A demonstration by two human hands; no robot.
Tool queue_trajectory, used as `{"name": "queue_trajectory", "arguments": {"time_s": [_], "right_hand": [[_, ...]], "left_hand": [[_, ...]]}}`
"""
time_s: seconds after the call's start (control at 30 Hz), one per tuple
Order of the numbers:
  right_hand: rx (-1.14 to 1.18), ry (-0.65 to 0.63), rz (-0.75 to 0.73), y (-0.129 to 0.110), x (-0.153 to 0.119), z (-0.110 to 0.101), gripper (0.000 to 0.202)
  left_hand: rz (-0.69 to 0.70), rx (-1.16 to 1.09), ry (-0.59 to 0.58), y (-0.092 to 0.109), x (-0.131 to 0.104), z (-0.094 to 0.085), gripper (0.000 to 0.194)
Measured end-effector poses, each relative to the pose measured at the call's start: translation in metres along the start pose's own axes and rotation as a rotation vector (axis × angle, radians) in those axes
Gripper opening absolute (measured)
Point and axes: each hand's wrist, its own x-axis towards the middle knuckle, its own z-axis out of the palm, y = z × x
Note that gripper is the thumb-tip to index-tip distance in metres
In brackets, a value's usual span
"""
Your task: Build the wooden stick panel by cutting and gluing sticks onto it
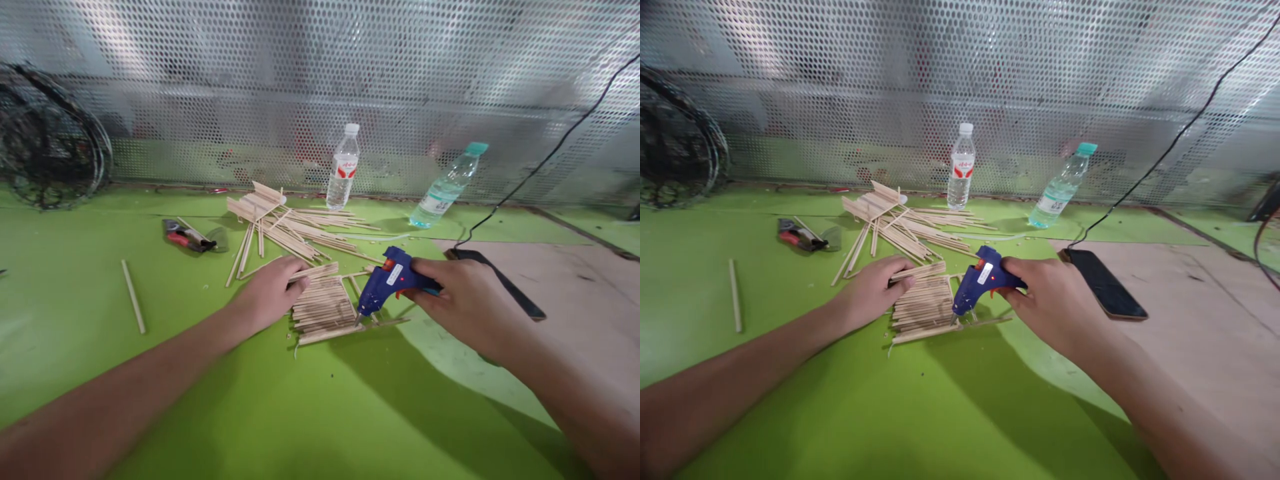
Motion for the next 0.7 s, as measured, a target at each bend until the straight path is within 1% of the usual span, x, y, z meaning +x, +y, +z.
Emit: {"name": "queue_trajectory", "arguments": {"time_s": [0.23,0.43,0.57,0.7], "right_hand": [[-0.023,0.006,0.039,-0.009,0.001,0.001,0.011],[-0.001,-0.015,0.068,-0.011,0.0,0.0,0.022],[0.012,-0.02,0.049,-0.009,-0.001,0.002,0.016],[0.031,-0.026,0.046,-0.008,-0.001,0.003,0.009]], "left_hand": [[-0.002,0.009,0.009,0.0,0.0,0.002,0.018],[-0.009,0.041,0.006,0.005,0.0,-0.002,0.019],[-0.002,0.06,0.005,0.007,0.0,-0.003,0.02],[0.011,0.043,0.01,0.004,0.0,-0.002,0.021]]}}
